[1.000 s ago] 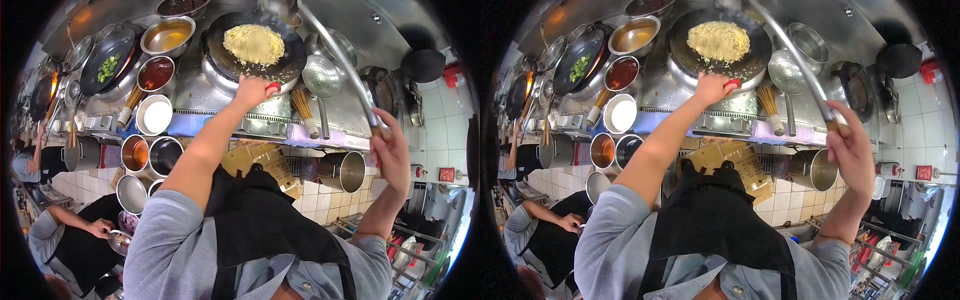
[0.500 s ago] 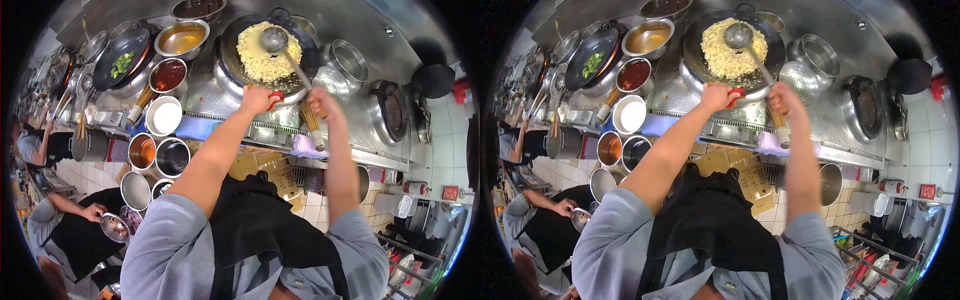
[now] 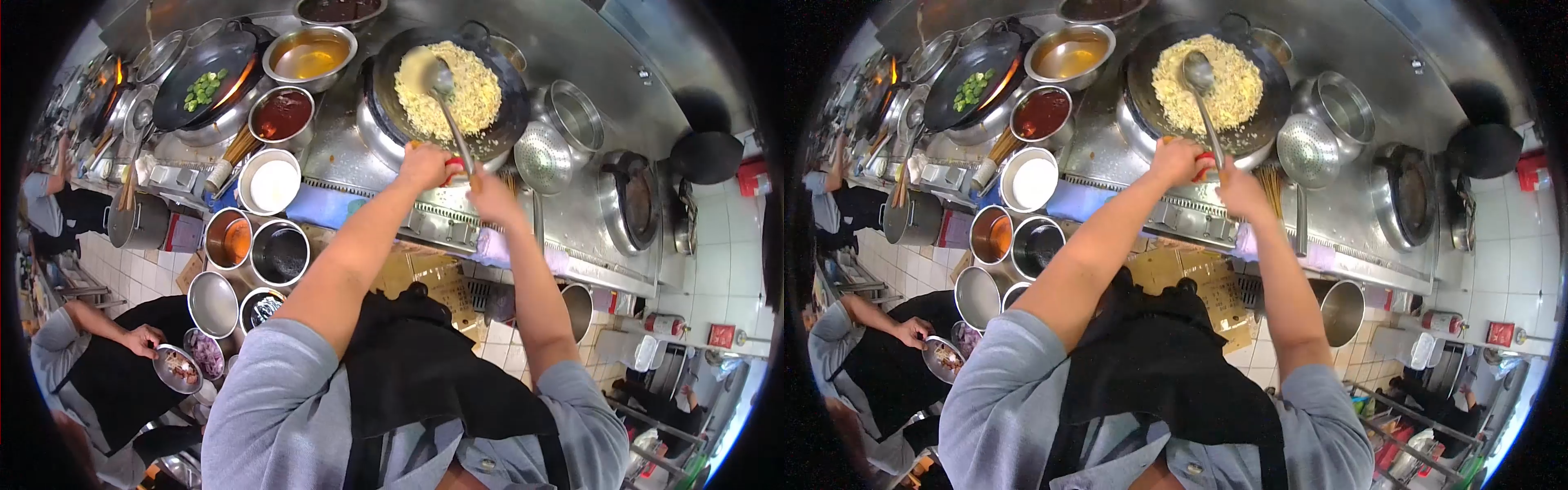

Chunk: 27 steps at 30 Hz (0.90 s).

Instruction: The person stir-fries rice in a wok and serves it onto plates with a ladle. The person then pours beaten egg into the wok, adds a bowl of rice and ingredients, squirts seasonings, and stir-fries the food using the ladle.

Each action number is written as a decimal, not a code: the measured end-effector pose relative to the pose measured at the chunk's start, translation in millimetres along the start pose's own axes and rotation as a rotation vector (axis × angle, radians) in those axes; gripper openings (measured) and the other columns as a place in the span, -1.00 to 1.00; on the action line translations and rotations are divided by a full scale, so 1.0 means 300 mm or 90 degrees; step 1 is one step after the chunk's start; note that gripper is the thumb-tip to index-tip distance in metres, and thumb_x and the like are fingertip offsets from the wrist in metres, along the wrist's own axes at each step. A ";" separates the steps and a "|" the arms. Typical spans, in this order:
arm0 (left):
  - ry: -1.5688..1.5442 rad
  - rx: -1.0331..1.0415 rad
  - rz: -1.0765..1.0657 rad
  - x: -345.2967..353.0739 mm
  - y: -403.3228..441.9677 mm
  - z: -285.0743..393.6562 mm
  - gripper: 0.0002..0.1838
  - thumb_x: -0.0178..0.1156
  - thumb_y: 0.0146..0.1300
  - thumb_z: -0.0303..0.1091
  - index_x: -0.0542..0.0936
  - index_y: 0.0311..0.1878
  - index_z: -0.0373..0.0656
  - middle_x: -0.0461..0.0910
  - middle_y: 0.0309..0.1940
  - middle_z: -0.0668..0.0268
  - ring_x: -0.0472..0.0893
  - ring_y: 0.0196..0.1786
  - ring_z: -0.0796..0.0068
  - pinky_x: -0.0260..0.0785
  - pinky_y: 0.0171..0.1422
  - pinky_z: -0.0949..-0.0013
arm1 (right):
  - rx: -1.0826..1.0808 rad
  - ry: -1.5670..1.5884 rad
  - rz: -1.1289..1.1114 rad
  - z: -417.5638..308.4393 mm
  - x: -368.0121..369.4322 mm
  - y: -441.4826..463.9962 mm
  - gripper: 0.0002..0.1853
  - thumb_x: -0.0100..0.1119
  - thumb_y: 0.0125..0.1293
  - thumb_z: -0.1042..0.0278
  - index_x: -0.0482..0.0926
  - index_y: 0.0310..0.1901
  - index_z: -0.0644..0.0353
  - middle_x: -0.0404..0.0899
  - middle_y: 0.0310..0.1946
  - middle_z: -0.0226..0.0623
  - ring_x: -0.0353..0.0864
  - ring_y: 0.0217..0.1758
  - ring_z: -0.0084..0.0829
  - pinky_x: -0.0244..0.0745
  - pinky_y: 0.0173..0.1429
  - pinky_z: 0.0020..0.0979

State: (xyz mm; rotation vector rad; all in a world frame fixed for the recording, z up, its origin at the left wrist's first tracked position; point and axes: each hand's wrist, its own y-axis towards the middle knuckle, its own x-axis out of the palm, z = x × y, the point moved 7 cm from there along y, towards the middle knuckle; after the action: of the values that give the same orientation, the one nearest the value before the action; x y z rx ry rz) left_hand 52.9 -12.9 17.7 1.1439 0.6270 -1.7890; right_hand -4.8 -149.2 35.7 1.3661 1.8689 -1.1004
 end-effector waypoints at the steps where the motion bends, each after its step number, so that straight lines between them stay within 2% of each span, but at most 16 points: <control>1: -0.001 0.002 -0.002 -0.006 0.004 -0.002 -0.58 0.08 0.29 0.18 0.68 -0.14 0.07 0.64 -0.13 0.37 0.53 0.10 0.33 0.24 0.14 -0.09 | -0.015 0.528 -0.032 0.023 -0.023 0.006 -0.30 0.02 0.35 0.42 0.01 0.46 0.39 0.51 -0.55 -0.37 0.48 -0.58 -0.46 0.42 -0.48 -0.42; 2: 0.002 0.006 0.000 -0.015 0.014 -0.011 -0.60 0.10 0.29 0.16 0.68 -0.16 0.06 0.64 -0.12 0.36 0.53 0.10 0.33 0.25 0.13 -0.07 | -0.015 0.531 -0.024 0.060 -0.015 -0.005 -0.30 0.02 0.35 0.42 0.01 0.46 0.39 0.51 -0.55 -0.37 0.48 -0.58 -0.46 0.42 -0.48 -0.42; 7: 0.001 0.025 0.041 0.005 0.019 -0.029 -0.55 0.04 0.32 0.19 0.67 -0.15 0.04 0.64 -0.13 0.36 0.54 0.09 0.32 0.27 0.11 -0.06 | 0.217 0.467 -0.077 0.292 0.226 -0.136 -0.53 0.18 0.31 0.30 0.33 0.22 0.16 0.51 -0.49 -0.32 0.50 -0.44 -0.52 0.39 -0.42 -0.49; 8: 0.024 0.016 0.029 0.005 0.019 -0.025 -0.54 0.03 0.32 0.21 0.67 -0.14 0.03 0.64 -0.12 0.37 0.54 0.10 0.33 0.27 0.12 -0.06 | 0.220 0.469 -0.080 0.300 0.238 -0.137 -0.53 0.18 0.31 0.30 0.33 0.22 0.16 0.51 -0.49 -0.32 0.50 -0.44 -0.52 0.39 -0.42 -0.49; 10: 0.047 0.006 0.011 0.001 0.023 -0.017 -0.52 0.01 0.32 0.22 0.67 -0.13 0.02 0.64 -0.11 0.37 0.54 0.11 0.33 0.26 0.12 -0.07 | 0.027 -0.015 0.302 0.245 0.090 -0.117 -0.47 0.20 0.30 0.23 0.31 0.25 0.17 0.53 -0.48 -0.27 0.52 -0.48 -0.49 0.42 -0.41 -0.44; 12: 0.055 -0.004 0.018 0.002 0.017 -0.014 -0.51 0.02 0.32 0.22 0.67 -0.12 0.01 0.64 -0.08 0.38 0.53 0.12 0.34 0.26 0.12 -0.07 | -0.018 0.018 0.323 0.166 -0.003 -0.177 -0.46 0.14 0.35 0.24 0.26 0.29 0.22 0.53 -0.49 -0.21 0.50 -0.54 -0.48 0.41 -0.47 -0.40; 14: 0.048 -0.011 0.012 0.011 0.016 -0.013 -0.51 0.03 0.31 0.23 0.67 -0.12 0.01 0.64 -0.06 0.38 0.53 0.14 0.34 0.27 0.12 -0.07 | 0.100 0.433 0.160 0.123 -0.036 -0.246 -0.49 0.07 0.42 0.29 0.24 0.34 0.16 0.51 -0.43 -0.24 0.46 -0.60 -0.48 0.36 -0.55 -0.41; 15: 0.044 -0.018 0.034 0.009 0.018 -0.016 -0.51 0.03 0.31 0.23 0.67 -0.12 0.01 0.64 -0.06 0.38 0.53 0.13 0.34 0.28 0.11 -0.07 | 0.105 0.435 0.157 0.066 -0.094 -0.306 -0.49 0.07 0.42 0.29 0.24 0.34 0.16 0.51 -0.43 -0.24 0.46 -0.60 -0.48 0.36 -0.55 -0.41; 17: 0.028 -0.040 0.024 0.021 0.019 -0.029 -0.49 0.01 0.30 0.27 0.67 -0.07 0.06 0.62 0.00 0.38 0.50 0.17 0.34 0.26 0.17 -0.11 | 0.082 0.972 -0.032 -0.054 -0.101 -0.415 -0.53 0.00 0.47 0.34 0.23 0.37 0.09 0.47 -0.38 -0.30 0.38 -0.63 -0.53 0.31 -0.60 -0.46; 18: 0.030 -0.044 0.022 0.020 0.020 -0.032 -0.49 0.01 0.30 0.27 0.67 -0.07 0.06 0.62 0.00 0.38 0.50 0.17 0.34 0.26 0.17 -0.11 | 0.083 0.974 -0.036 -0.032 -0.088 -0.409 -0.53 0.00 0.47 0.34 0.23 0.37 0.09 0.47 -0.38 -0.30 0.38 -0.63 -0.53 0.31 -0.60 -0.46; 20: 0.046 -0.051 0.000 0.018 0.017 -0.027 -0.48 0.01 0.30 0.28 0.68 -0.06 0.08 0.62 0.01 0.39 0.50 0.18 0.35 0.27 0.16 -0.12 | 0.041 1.379 -0.268 -0.017 -0.004 -0.389 -0.55 -0.02 0.48 0.36 0.24 0.36 0.04 0.42 -0.36 -0.37 0.29 -0.67 -0.58 0.25 -0.65 -0.51; 21: 0.049 -0.053 0.000 0.019 0.020 -0.028 -0.47 0.01 0.29 0.29 0.68 -0.07 0.07 0.62 0.00 0.40 0.50 0.19 0.36 0.28 0.15 -0.12 | 0.087 1.371 -0.290 0.051 0.059 -0.324 -0.56 -0.05 0.49 0.34 0.24 0.36 0.02 0.41 -0.43 -0.38 0.25 -0.69 -0.60 0.22 -0.67 -0.50; 23: 0.045 -0.042 0.044 0.007 0.025 -0.028 -0.49 0.03 0.29 0.27 0.67 -0.12 0.03 0.63 -0.06 0.38 0.52 0.14 0.33 0.31 0.10 -0.09 | 0.246 1.037 -0.133 0.181 0.158 -0.153 -0.60 -0.04 0.47 0.33 0.30 0.30 0.08 0.42 -0.49 -0.37 0.32 -0.68 -0.57 0.27 -0.66 -0.46; 25: 0.035 -0.034 0.076 -0.005 0.006 -0.013 -0.50 0.07 0.28 0.25 0.67 -0.20 -0.01 0.64 -0.13 0.34 0.55 0.10 0.27 0.35 0.04 -0.08 | 0.137 0.468 0.056 0.133 0.030 -0.043 -0.62 -0.01 0.41 0.34 0.34 0.24 0.16 0.43 -0.53 -0.34 0.40 -0.66 -0.53 0.34 -0.63 -0.42; 26: 0.035 -0.036 0.075 -0.004 0.003 -0.013 -0.50 0.07 0.28 0.25 0.67 -0.20 -0.01 0.64 -0.13 0.34 0.55 0.10 0.27 0.35 0.04 -0.08 | 0.137 0.469 0.054 0.139 0.004 -0.033 -0.62 -0.01 0.41 0.34 0.34 0.24 0.16 0.43 -0.53 -0.34 0.40 -0.66 -0.53 0.34 -0.63 -0.42; 27: 0.041 -0.051 0.047 0.007 0.003 -0.016 -0.49 0.04 0.29 0.26 0.68 -0.15 0.02 0.64 -0.09 0.38 0.53 0.13 0.31 0.32 0.09 -0.09 | 0.098 0.331 0.138 0.140 -0.058 -0.034 -0.62 -0.04 0.42 0.35 0.33 0.25 0.11 0.40 -0.56 -0.41 0.36 -0.69 -0.57 0.31 -0.65 -0.45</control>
State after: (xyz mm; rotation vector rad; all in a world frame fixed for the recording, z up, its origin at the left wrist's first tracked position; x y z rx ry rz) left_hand 55.4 -10.2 13.7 1.1589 0.6804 -1.6563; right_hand -9.9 -195.4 31.8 2.0433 1.9413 -0.8460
